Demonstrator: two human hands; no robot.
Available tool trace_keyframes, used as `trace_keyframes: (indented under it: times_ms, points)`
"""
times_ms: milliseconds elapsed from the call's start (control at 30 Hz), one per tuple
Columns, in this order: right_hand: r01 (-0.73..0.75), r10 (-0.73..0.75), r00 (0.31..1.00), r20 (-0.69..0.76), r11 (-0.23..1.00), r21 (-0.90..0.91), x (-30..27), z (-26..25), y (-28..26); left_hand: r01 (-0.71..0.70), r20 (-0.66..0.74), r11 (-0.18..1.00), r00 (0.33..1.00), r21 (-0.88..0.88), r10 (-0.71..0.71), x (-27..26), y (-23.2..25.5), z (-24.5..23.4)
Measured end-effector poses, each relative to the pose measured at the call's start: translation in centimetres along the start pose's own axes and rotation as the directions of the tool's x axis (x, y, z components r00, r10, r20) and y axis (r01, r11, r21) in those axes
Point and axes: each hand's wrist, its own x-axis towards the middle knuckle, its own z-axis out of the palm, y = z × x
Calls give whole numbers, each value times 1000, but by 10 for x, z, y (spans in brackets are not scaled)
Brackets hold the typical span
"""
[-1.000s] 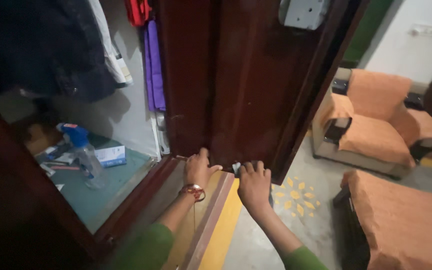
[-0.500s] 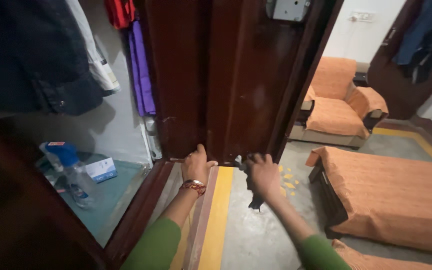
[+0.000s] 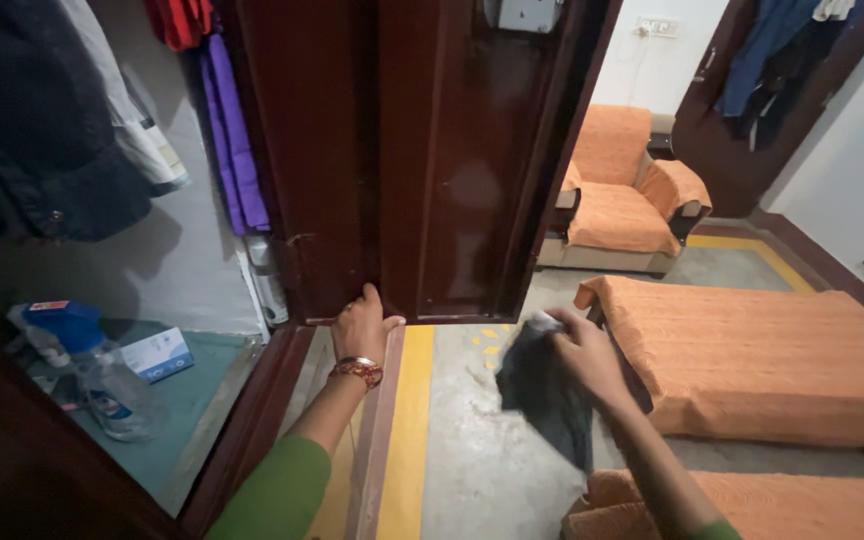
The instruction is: The person wipes the interior and exterior surfaces of a wooden closet door using a cloth. They clean the door edges, lock area, and handle, then wipe the main door panels.
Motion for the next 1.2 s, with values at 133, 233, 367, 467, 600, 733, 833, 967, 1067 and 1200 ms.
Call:
trace_keyframes:
  times_ms: [133, 233, 367, 467, 600, 733, 833, 967, 1067, 1200]
  points:
    - [-59, 59, 998, -11, 969, -241, 23, 36, -31, 8, 56, 999, 998, 32, -10, -3, 0, -4]
    - [-82, 116, 993, 35, 851, -518, 22, 67, -36, -5, 51, 1000, 999, 14, 4, -3, 0, -6]
    - [-51, 65, 998, 7, 842, -537, 8, 97, -19, -1, 32, 1000, 999, -28, 2, -2, 2, -8]
    - [-83, 61, 996, -62, 876, -474, 11, 108, -4, 11, 75, 999, 997, -38, -9, -1, 0, -9]
    - [-91, 60, 993, -103, 938, -336, 15, 107, 11, -6, 99, 1000, 995, -15, 8, -1, -3, -8]
    - [-119, 119, 955, -272, 993, 19, 4, 108, 11, -7, 99, 1000, 995, 14, 5, -1, -4, -5]
    - [-103, 90, 943, -321, 994, -22, 4, 113, 1, -22, 50, 1000, 999, 1, 22, 2, -4, -4]
    - [1, -35, 991, -128, 966, -258, 10, 128, -22, -27, 41, 1000, 999, 3, 27, -4, -7, 0]
    - [52, -83, 986, -147, 977, -208, 16, 142, -44, -33, 31, 999, 999, 10, 33, 0, -5, 2]
    - [-29, 21, 999, -49, 986, -166, 23, 162, -69, -66, 1, 997, 998, 31, 66, 2, -5, 2]
